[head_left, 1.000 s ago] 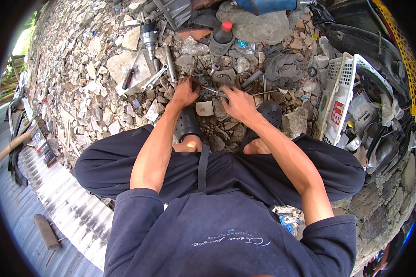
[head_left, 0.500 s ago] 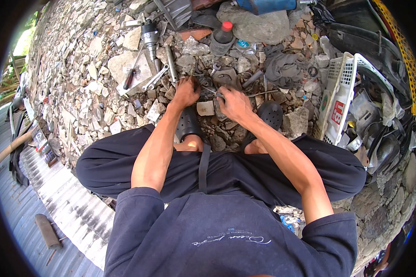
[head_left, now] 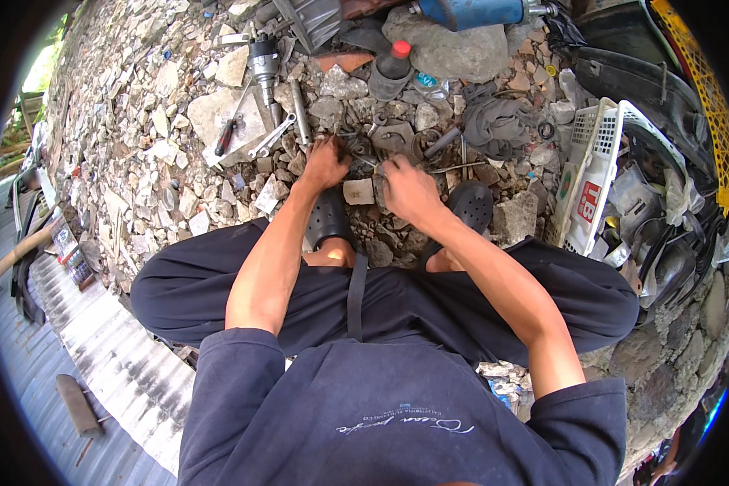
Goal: The person sits on a rocky ground and uses a wrench to tighten a bolt on a small mechanical component. They rotate the part to access different angles and continue adjusting the fastener with the tool.
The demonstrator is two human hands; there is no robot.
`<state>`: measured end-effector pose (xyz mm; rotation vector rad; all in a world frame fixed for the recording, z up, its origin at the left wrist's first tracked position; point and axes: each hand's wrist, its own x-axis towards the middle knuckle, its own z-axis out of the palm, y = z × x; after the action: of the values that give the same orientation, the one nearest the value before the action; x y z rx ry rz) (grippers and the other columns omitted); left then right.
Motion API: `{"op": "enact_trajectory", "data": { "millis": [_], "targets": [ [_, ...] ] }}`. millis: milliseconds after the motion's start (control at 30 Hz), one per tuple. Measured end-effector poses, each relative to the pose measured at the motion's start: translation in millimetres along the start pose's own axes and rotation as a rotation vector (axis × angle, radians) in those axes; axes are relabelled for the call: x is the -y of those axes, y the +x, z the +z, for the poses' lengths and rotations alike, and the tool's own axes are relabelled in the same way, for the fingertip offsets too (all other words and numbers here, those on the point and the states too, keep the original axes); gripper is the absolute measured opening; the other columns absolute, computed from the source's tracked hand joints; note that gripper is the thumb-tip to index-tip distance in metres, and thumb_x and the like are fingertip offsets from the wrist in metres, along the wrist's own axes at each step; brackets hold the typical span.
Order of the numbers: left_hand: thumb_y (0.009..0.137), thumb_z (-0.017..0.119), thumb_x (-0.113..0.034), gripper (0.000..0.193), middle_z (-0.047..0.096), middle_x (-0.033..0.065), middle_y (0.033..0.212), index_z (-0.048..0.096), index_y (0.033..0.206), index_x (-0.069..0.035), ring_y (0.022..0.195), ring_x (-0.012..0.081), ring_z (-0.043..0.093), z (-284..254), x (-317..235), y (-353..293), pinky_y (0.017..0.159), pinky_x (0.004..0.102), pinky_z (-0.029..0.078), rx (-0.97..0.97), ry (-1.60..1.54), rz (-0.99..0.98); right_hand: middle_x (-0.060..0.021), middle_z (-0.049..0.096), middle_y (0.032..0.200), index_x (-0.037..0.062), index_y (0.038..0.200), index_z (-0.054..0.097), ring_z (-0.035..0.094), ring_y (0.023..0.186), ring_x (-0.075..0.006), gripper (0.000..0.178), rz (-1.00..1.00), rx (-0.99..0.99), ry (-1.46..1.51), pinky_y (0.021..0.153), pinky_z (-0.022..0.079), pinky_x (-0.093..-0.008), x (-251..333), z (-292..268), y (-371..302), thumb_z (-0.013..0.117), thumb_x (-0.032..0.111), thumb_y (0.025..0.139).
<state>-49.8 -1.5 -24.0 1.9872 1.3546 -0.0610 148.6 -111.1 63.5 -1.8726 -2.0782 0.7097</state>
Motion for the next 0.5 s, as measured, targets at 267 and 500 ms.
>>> {"op": "enact_trajectory", "data": {
  "millis": [267, 500],
  "targets": [
    [0.075, 0.073, -0.035, 0.077, 0.051, 0.0269, 0.132, 0.044, 0.131, 0.008, 0.128, 0.0394, 0.044, -5.9, -3.1, -4.5, 0.111, 0.0477, 0.031, 0.087, 0.18, 0.04, -0.0203, 0.06, 0.088, -0.0015, 0.091, 0.061, 0.066, 0.071, -0.0376, 0.015, 0.032, -0.038, -0.051, 0.059, 0.054, -0.0461, 15.5, 3.4, 9.2, 0.059, 0.009, 0.08],
    [0.074, 0.075, -0.037, 0.083, 0.047, 0.0284, 0.136, 0.04, 0.135, 0.009, 0.132, 0.0412, 0.04, 4.1, 11.4, 1.2, 0.113, 0.0462, 0.029, 0.072, 0.138, 0.03, -0.0069, 0.058, 0.074, 0.0022, 0.096, 0.066, 0.049, 0.051, -0.0152, 0.02, 1.029, 0.354, 1.036, 0.04, 0.032, -0.0334, -12.7, -5.3, 48.5, 0.063, 0.021, 0.089]
  ]
}}
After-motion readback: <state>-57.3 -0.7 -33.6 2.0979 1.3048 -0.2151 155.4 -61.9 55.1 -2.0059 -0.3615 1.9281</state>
